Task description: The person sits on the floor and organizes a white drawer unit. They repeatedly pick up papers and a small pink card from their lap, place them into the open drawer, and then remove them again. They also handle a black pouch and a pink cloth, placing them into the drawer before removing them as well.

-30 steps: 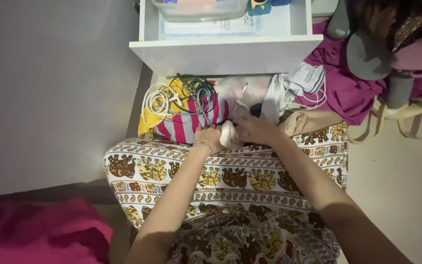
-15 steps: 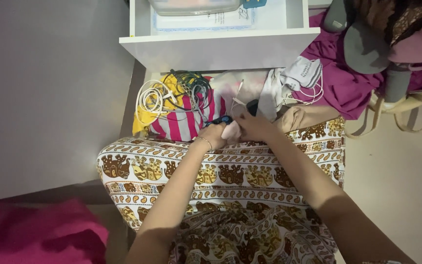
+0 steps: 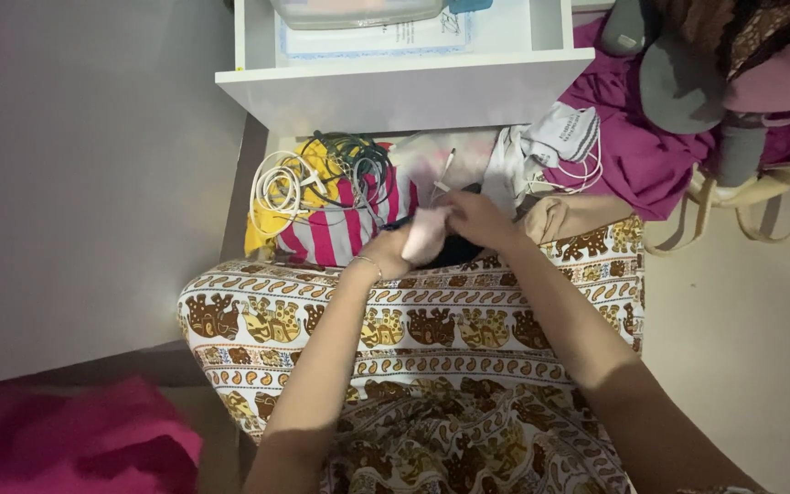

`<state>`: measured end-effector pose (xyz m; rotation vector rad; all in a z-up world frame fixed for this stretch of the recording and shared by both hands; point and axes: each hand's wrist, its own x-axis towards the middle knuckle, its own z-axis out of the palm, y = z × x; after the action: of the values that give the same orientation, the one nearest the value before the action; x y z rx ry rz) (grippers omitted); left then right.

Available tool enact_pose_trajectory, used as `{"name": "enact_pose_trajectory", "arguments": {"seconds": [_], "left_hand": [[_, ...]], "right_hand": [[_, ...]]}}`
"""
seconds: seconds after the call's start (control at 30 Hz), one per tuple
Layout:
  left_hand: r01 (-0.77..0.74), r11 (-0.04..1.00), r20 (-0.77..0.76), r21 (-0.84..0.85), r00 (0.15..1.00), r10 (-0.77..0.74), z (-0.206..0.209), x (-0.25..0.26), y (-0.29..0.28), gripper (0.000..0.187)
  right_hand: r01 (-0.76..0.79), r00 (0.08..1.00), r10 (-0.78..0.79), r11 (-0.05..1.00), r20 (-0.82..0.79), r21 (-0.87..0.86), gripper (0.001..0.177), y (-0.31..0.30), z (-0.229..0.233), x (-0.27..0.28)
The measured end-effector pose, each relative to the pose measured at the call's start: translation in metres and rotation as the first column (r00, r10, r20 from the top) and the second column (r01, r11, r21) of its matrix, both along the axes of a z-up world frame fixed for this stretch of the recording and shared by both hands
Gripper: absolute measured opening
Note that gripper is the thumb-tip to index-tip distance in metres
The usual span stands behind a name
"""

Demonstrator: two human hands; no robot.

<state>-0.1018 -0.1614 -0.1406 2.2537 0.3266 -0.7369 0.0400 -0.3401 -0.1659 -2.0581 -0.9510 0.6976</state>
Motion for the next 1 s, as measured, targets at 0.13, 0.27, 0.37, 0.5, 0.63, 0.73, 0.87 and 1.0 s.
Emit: {"name": "enact_pose_trajectory", "arguments": {"seconds": [0.13, 0.27, 0.37, 0.5, 0.63, 0.73, 0.87, 1.0], "left_hand": [[-0.203, 0.972, 0.189, -0.117, 0.956, 0.223, 0.009, 0.01, 0.005, 0.064], [-0.51, 0.778, 0.353, -0.367, 0.698, 0.623, -0.004, 0.014, 0.02, 0.062], [-0.64, 0.565, 0.236, -0.521, 0.527, 0.816, 0.001, 0.017, 0.028, 0.072], [-0.646, 0.274, 0.044, -0.713, 0.349, 0.936, 0.028, 0.013, 0.015, 0.076], [-0.597, 0.188, -0.036, -0.78, 0.343, 0.939, 0.031, 0.008, 0.014, 0.079], [-0.579, 0.083, -0.138, -0.811, 0.327, 0.935, 0.029, 0.008, 0.015, 0.076], [-0.487, -0.081, -0.247, -0.869, 0.287, 0.926, 0.002, 0.021, 0.028, 0.069], [-0.431, -0.148, -0.284, -0.89, 0.269, 0.921, 0.008, 0.022, 0.027, 0.067]], "right_hand": [[0.135, 0.983, -0.143, 0.988, 0.116, 0.07, 0.031, -0.005, -0.01, 0.012], [0.345, 0.932, -0.359, 0.919, 0.048, 0.191, 0.027, 0.0, 0.004, 0.016], [0.404, 0.915, -0.394, 0.896, -0.089, 0.184, 0.03, 0.002, 0.023, 0.011], [0.349, 0.932, -0.309, 0.906, -0.187, 0.24, 0.041, 0.006, 0.053, -0.005], [0.22, 0.931, -0.171, 0.968, -0.322, 0.123, 0.051, 0.0, 0.057, -0.01], [0.032, 0.965, 0.004, 0.99, -0.263, 0.134, 0.047, 0.005, 0.022, -0.006], [0.017, 0.934, 0.024, 0.994, -0.356, 0.112, 0.044, 0.003, 0.063, -0.018], [-0.043, 0.879, 0.153, 0.969, -0.452, 0.244, 0.047, 0.001, 0.079, -0.028]]}}
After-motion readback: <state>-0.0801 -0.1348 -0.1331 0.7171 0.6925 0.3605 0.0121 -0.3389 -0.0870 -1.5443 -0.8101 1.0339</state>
